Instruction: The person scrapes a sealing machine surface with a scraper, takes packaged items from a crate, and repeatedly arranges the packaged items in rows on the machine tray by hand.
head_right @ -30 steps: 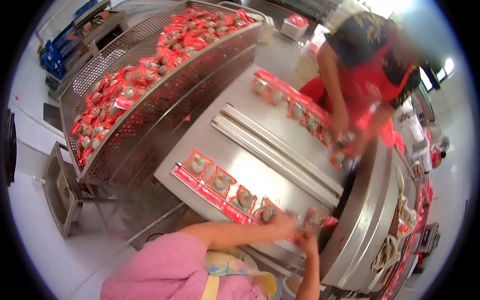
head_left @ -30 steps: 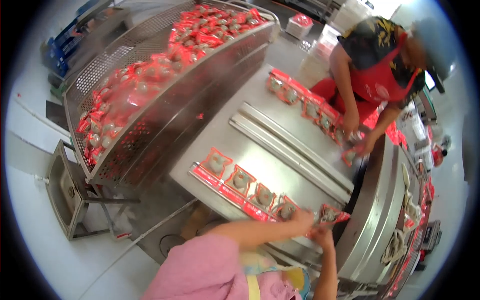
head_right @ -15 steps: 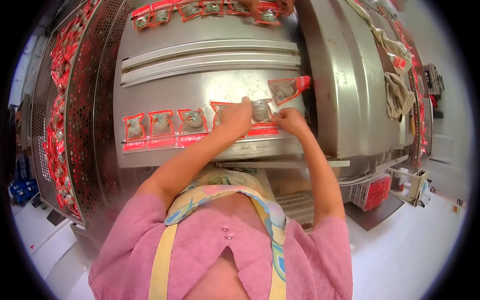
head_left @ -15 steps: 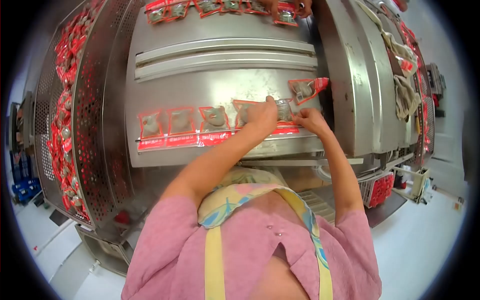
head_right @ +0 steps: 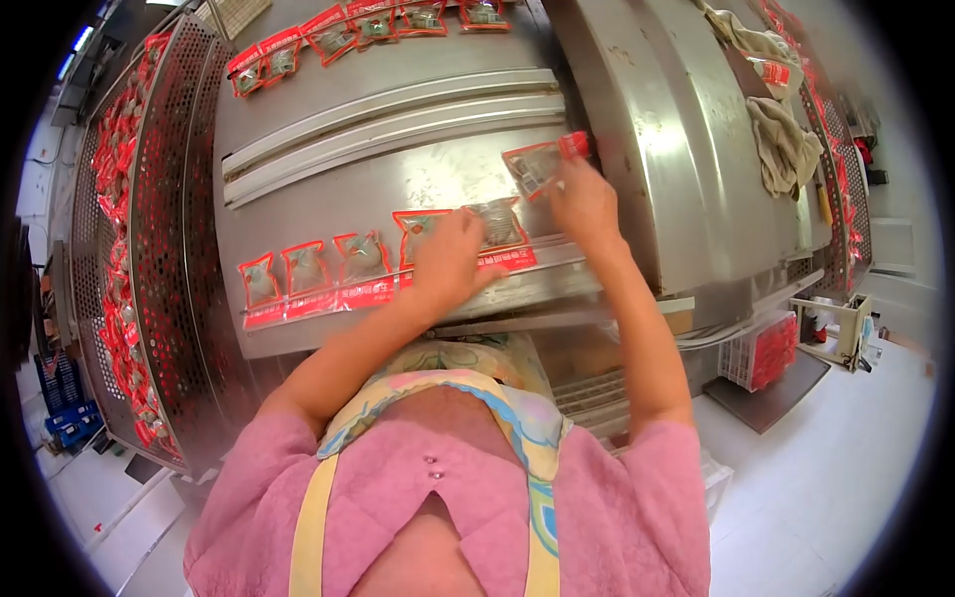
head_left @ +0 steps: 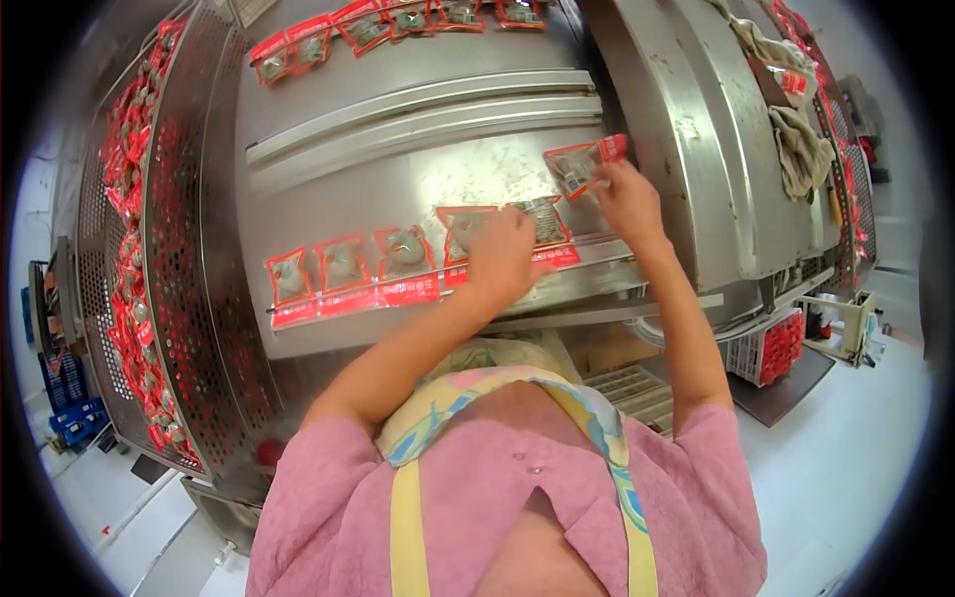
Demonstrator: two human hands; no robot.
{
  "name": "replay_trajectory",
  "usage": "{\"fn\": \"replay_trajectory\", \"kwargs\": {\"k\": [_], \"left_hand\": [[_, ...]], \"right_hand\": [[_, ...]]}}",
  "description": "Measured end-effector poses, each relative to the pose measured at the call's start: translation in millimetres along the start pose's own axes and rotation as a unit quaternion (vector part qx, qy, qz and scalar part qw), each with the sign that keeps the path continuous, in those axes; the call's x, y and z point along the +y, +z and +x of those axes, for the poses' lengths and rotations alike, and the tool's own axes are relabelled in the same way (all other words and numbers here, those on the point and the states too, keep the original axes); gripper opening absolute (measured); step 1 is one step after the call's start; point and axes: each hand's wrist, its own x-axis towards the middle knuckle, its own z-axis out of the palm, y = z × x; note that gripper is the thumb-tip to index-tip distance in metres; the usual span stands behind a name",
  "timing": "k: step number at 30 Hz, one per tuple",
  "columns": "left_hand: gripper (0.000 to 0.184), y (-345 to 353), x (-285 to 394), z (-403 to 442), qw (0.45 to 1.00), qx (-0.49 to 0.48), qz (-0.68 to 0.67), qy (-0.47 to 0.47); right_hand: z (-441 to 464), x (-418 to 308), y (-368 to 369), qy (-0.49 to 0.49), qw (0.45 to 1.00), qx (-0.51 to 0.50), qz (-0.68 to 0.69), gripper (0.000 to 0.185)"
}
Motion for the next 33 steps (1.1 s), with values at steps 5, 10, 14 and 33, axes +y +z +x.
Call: {"fn": "replay_trajectory", "kwargs": {"k": [5,10,14,33], "left_hand": [[0.035,30,8,-2,0.990,0.013,0.017,0.138],[0.028,42,5,-6,0.989,0.016,0.023,0.146],[0.026,50,9,0,0.989,0.033,-0.009,0.145],[0.016,117,59,46,0.986,0.044,-0.020,0.159]], "right_hand": [[27,-8,-3,0.057,0.971,-0.223,-0.067,0.027],[15,15,34,0.049,0.925,-0.374,0.057,0.021],[21,30,36,0.066,0.913,-0.392,0.096,0.018],[32,48,16,-0.010,0.896,-0.326,-0.302,0.017]]}}
